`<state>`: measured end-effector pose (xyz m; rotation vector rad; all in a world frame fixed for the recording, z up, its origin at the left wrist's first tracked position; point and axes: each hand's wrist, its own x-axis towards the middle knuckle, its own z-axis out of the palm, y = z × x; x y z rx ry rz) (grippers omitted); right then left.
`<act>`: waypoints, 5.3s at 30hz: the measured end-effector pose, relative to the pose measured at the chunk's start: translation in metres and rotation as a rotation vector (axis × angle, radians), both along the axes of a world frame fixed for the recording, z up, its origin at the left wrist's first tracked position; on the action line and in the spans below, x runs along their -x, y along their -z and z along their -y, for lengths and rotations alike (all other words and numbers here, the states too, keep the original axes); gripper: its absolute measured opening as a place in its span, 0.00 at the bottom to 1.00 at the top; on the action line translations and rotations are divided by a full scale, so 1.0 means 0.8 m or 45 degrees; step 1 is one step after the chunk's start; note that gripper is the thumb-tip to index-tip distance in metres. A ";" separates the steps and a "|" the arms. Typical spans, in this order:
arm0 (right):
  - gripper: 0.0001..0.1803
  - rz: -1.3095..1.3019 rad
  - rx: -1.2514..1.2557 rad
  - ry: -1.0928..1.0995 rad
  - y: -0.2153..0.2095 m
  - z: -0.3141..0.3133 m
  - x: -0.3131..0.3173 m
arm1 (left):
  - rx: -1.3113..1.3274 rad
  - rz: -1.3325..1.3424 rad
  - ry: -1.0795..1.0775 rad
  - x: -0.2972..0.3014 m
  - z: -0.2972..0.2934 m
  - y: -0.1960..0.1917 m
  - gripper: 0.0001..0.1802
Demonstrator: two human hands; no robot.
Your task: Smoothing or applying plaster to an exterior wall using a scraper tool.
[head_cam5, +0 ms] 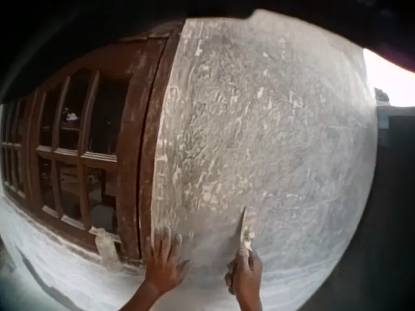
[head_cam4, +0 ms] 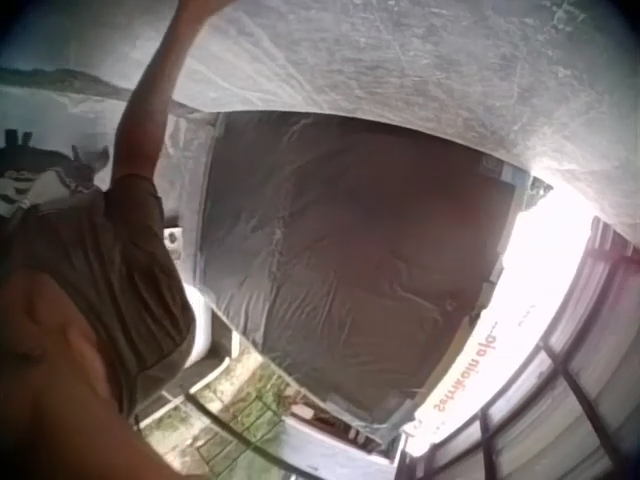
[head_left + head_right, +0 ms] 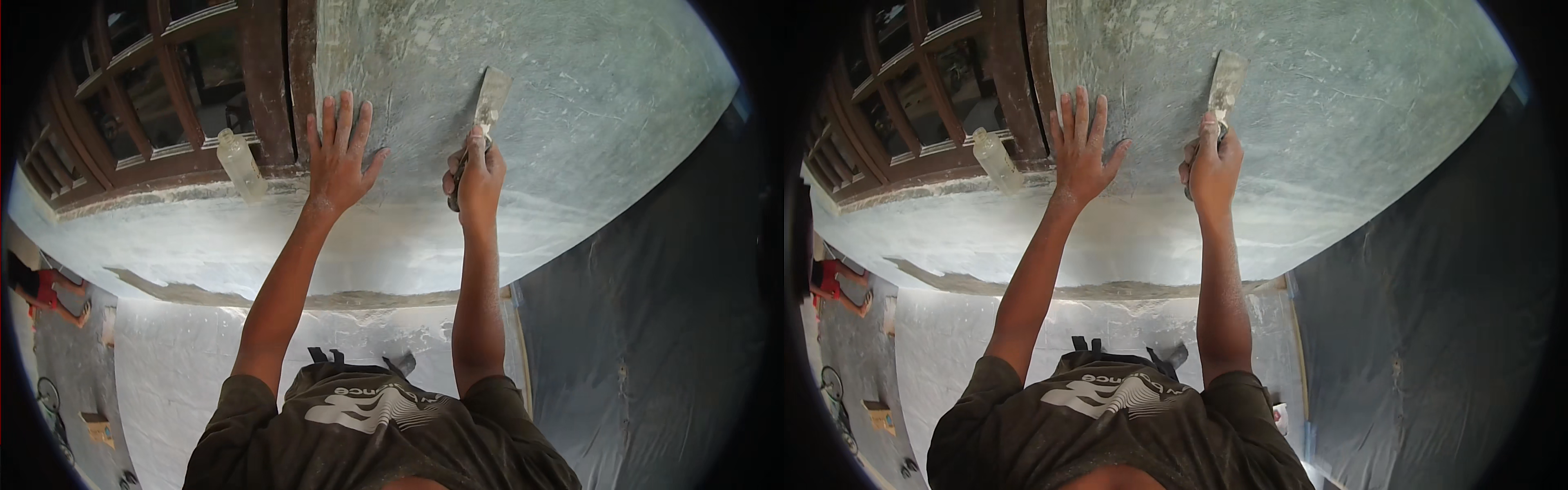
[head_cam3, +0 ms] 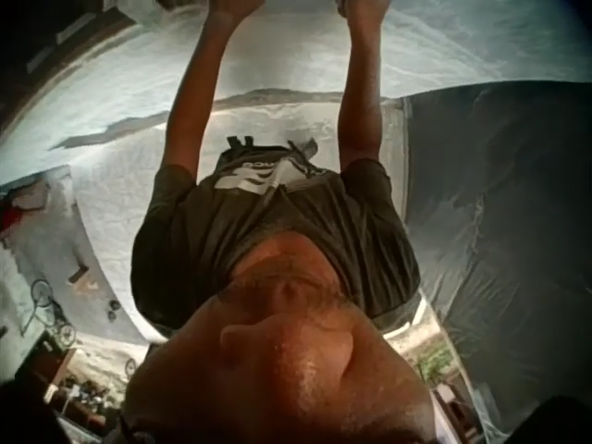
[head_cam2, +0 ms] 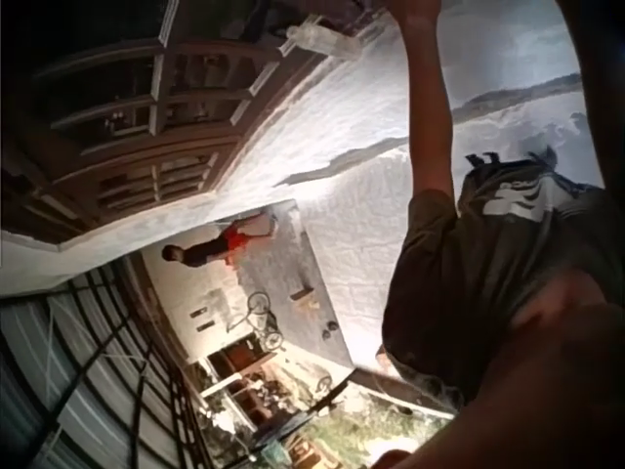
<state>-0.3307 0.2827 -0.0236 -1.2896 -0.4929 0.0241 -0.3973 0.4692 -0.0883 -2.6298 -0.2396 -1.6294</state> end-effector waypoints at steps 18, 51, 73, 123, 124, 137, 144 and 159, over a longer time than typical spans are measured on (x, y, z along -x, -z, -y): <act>0.19 -0.078 0.041 0.068 0.019 -0.010 0.028 | -0.025 0.109 0.185 0.007 -0.019 -0.060 0.48; 0.20 -0.092 -0.082 0.033 -0.007 -0.022 0.030 | -0.082 0.131 0.194 -0.001 -0.025 -0.053 0.45; 0.20 0.057 0.106 0.105 -0.046 -0.065 0.059 | -0.074 0.069 0.244 0.006 -0.023 -0.057 0.39; 0.21 0.014 0.147 0.111 -0.039 -0.078 0.075 | -0.216 0.249 0.345 -0.010 -0.043 -0.143 0.34; 0.20 0.000 0.161 0.114 -0.034 -0.079 0.078 | -0.211 0.243 0.344 -0.009 -0.044 -0.142 0.34; 0.21 -0.101 0.175 0.047 -0.002 -0.092 0.098 | -0.203 0.264 0.373 -0.011 -0.047 -0.140 0.33; 0.21 -0.021 0.125 0.067 -0.030 -0.087 0.084 | -0.207 0.264 0.366 -0.010 -0.046 -0.140 0.33; 0.20 -0.057 0.131 0.057 -0.032 -0.083 0.077 | -0.200 0.272 0.376 -0.012 -0.043 -0.139 0.34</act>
